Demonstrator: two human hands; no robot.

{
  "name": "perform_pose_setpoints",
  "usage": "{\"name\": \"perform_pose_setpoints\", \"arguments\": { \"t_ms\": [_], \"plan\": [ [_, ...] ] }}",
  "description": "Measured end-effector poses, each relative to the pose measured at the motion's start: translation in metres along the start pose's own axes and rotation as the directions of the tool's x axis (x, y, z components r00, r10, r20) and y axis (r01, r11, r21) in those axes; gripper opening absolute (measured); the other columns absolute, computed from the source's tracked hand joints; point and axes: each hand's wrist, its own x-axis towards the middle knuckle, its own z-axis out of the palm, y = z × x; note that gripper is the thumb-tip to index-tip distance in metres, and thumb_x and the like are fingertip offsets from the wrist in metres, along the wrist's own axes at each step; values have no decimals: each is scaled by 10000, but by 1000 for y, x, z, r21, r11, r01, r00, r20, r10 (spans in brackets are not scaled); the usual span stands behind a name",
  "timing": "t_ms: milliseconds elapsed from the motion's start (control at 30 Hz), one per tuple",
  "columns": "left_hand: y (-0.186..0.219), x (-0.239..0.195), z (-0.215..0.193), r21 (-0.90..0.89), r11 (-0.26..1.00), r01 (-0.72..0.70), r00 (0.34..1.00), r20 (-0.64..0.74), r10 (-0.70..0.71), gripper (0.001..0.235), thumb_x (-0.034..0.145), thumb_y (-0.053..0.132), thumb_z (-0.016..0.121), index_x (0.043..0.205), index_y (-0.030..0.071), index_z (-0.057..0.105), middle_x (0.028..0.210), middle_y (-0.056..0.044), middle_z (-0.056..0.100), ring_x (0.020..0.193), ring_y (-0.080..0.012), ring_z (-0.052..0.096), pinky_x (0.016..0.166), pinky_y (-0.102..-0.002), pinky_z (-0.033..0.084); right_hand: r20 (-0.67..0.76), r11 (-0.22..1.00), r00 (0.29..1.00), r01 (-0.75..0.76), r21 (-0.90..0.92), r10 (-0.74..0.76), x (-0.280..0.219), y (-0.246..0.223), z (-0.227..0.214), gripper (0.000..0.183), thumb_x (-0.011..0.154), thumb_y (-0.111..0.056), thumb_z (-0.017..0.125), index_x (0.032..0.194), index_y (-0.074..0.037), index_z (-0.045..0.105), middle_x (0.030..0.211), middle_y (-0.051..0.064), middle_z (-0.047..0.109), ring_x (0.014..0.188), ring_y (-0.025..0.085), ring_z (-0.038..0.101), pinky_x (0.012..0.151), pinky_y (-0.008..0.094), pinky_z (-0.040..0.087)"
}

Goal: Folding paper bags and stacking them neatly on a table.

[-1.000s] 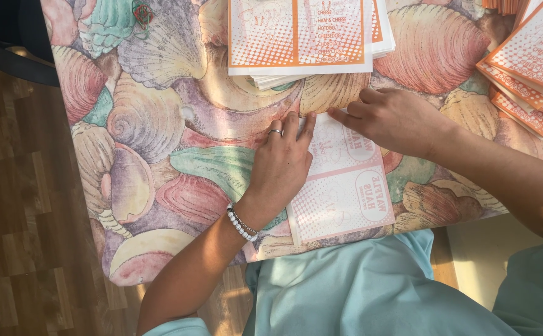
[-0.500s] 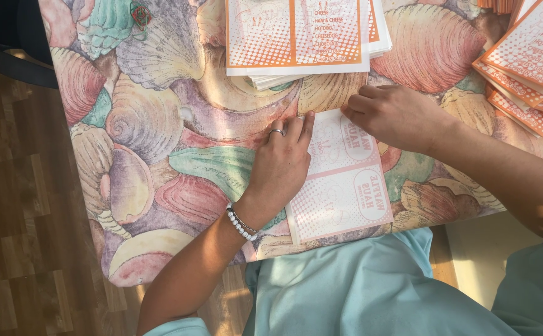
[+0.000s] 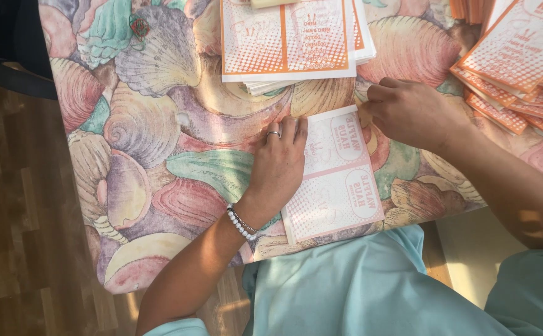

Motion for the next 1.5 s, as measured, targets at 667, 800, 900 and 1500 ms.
{"name": "perform_pose_setpoints", "arguments": {
  "t_ms": [667,800,900,1500],
  "plan": [
    [-15,-3,5,-137,990,28,994,-103,-43,348,884,11,585,1220,-14,668,1010,-147,558,914,-285,640,645,-344,613,-193,982,975,-76,176,110,52,-69,-7,191,879,-77,543,819,-90,724,849,16,626,834,157,654,681,231,558],
    [-14,-3,-4,-171,984,44,991,-121,-65,335,861,22,605,1183,-8,692,1006,-157,565,888,-310,647,607,-393,602,-280,990,960,17,140,23,74,-88,27,137,831,-76,547,752,-86,659,794,20,581,754,180,614,614,260,524],
    [-20,-2,-1,-203,977,62,989,-118,-87,313,873,74,603,1166,-6,683,995,-148,557,895,-294,640,613,-368,588,-252,986,966,-10,165,52,65,-75,9,141,822,-73,544,753,-84,667,797,14,592,756,168,616,608,248,527],
    [-54,27,12,-878,453,156,948,3,-320,192,777,107,858,894,99,706,868,-113,764,937,-311,760,790,-373,574,-52,156,862,-32,987,504,19,-28,-11,1084,699,-11,877,1598,-1,272,1299,337,583,1193,488,601,1010,586,495]
  ]
}}
